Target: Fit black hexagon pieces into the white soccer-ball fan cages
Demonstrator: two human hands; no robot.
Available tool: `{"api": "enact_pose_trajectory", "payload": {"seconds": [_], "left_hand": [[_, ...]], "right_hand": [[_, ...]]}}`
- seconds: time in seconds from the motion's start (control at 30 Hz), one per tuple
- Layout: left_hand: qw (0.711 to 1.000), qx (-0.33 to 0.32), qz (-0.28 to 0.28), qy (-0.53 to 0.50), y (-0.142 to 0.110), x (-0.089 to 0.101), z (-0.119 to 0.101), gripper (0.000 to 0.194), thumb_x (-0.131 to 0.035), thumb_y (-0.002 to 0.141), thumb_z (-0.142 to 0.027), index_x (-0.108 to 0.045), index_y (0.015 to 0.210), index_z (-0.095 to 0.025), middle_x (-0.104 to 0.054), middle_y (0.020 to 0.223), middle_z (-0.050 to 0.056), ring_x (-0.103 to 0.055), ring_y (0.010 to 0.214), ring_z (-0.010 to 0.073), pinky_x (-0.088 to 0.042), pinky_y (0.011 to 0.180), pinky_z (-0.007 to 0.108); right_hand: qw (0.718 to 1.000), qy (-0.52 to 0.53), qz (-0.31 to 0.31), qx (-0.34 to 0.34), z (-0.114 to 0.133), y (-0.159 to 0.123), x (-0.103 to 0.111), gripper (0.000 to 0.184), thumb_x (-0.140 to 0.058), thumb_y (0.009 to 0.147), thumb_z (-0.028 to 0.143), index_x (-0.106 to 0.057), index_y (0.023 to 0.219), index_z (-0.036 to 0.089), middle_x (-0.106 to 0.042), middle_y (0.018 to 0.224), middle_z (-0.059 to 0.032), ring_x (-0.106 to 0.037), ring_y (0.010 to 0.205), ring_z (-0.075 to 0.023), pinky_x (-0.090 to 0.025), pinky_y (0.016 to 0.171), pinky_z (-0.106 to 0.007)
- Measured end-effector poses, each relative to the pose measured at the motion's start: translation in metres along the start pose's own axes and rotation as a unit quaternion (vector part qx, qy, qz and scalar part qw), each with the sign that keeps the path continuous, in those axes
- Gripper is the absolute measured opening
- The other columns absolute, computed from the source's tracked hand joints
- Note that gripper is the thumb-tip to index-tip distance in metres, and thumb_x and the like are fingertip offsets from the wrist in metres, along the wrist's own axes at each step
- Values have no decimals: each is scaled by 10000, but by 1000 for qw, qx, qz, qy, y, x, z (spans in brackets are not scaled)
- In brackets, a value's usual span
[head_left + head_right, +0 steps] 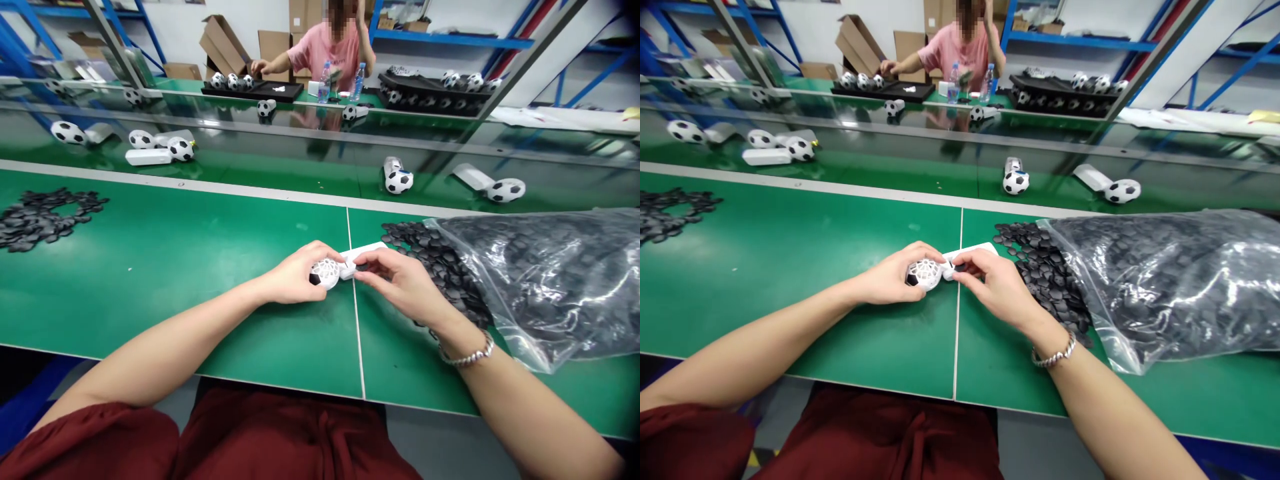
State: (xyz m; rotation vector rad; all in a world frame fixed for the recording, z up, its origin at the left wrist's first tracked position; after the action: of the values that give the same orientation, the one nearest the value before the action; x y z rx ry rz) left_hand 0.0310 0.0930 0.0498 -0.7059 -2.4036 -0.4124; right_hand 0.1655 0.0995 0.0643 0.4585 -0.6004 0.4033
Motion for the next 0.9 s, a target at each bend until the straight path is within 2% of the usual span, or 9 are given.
{"api": "enact_pose_trajectory", "payload": {"seconds": [0.13, 0.3, 0.47, 0.6, 0.73, 0.9], "left_hand": [[1000, 0, 5, -8, 0, 1, 1, 531, -607, 629, -122, -517, 1146, -203, -495, 1168, 62, -496, 1104, 224, -387, 973, 375], [1000, 9, -3, -24, 1, 1, 3, 527, -722, 653, -294, -531, 1138, -215, -501, 1154, 76, -472, 1138, 238, -360, 998, 403], [1000, -3, -17, -23, 1, 1, 2, 472, -707, 659, -248, -540, 1101, -231, -517, 1122, 63, -517, 1069, 219, -391, 965, 398], [1000, 2, -20, -19, 0, 0, 2, 473, -694, 661, -241, -542, 1108, -221, -522, 1128, 63, -520, 1068, 223, -396, 958, 390], [1000, 5, -21, -17, -1, 0, 1, 474, -680, 666, -232, -541, 1118, -212, -519, 1131, 63, -518, 1072, 224, -397, 957, 387], [1000, 8, -22, -10, 0, 0, 1, 453, -676, 661, -226, -545, 1095, -213, -522, 1127, 62, -514, 1075, 224, -393, 962, 392]], "right_hand": [[997, -45, 0, 70, 19, -3, -4, 63, -602, 845, 256, -650, 856, 217, -613, 867, -39, -568, 806, -178, -465, 695, -300], [996, -56, 12, 75, 23, -4, -5, 74, -588, 857, 264, -639, 874, 213, -621, 789, -19, -564, 714, -160, -445, 654, -281], [995, -61, 18, 75, 23, -5, -7, 158, -549, 876, 264, -634, 1005, 228, -636, 852, -36, -585, 762, -175, -466, 691, -298], [995, -53, 25, 83, 21, -6, -9, 118, -552, 869, 217, -631, 956, 224, -656, 909, -27, -601, 835, -177, -477, 758, -299], [996, -45, 31, 65, 17, -6, -11, 98, -540, 865, 201, -599, 943, 212, -652, 921, -30, -606, 836, -178, -489, 754, -297], [992, -58, 53, 95, 24, -6, -14, 181, -473, 893, 181, -581, 1034, 219, -630, 968, -54, -586, 898, -193, -479, 789, -333]]}}
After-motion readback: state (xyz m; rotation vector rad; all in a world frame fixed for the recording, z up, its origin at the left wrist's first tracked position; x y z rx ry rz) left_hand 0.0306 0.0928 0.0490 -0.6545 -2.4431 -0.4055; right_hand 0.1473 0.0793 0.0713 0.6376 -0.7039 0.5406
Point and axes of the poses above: each hand's wrist, its own y-axis towards the middle knuckle, its own x-axis out of the back of the hand, z = x × y, the point moved 8 cm from there along y, towards the middle knuckle
